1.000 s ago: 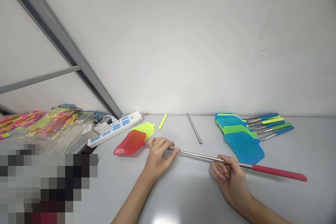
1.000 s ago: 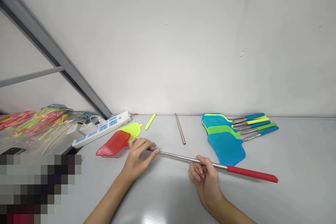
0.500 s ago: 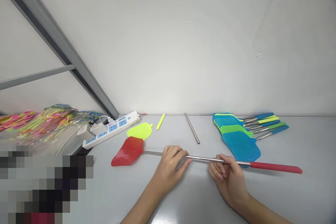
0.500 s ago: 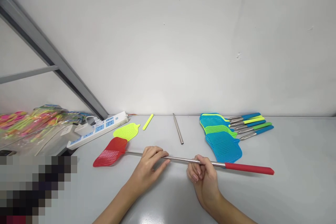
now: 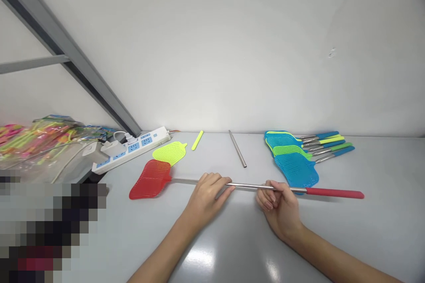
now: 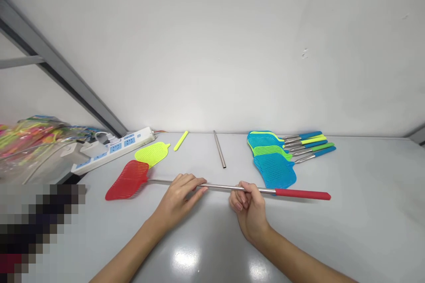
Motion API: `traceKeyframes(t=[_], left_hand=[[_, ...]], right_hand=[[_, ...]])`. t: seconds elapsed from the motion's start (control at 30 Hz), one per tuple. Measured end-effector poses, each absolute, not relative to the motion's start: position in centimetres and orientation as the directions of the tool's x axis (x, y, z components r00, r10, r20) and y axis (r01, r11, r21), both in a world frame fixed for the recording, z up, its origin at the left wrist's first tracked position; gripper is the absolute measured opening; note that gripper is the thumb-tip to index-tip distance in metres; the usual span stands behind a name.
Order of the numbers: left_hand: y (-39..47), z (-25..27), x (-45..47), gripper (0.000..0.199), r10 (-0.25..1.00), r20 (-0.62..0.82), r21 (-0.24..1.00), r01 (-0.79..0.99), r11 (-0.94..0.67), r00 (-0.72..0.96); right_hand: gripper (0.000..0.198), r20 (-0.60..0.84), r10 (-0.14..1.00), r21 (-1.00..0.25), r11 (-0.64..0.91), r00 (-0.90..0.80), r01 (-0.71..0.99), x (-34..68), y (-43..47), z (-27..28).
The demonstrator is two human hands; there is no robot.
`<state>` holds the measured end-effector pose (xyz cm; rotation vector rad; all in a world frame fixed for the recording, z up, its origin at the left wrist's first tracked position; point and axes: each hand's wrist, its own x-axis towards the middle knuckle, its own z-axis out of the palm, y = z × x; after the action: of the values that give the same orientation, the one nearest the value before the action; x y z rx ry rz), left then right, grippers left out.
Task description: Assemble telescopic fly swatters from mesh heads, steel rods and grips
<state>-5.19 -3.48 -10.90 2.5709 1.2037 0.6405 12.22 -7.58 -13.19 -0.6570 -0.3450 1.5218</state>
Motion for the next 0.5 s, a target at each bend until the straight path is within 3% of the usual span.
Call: traceKeyframes(t=[0.5], left_hand=[[-3.41, -10.99, -5.58, 0.015, 0.766, 0.348, 0.343, 0.687, -0.641, 0.541]], right_hand=[[0.035, -0.221, 0.974, -0.624, -0.108, 0.042, -0.774, 12.07, -7.51, -13.3]])
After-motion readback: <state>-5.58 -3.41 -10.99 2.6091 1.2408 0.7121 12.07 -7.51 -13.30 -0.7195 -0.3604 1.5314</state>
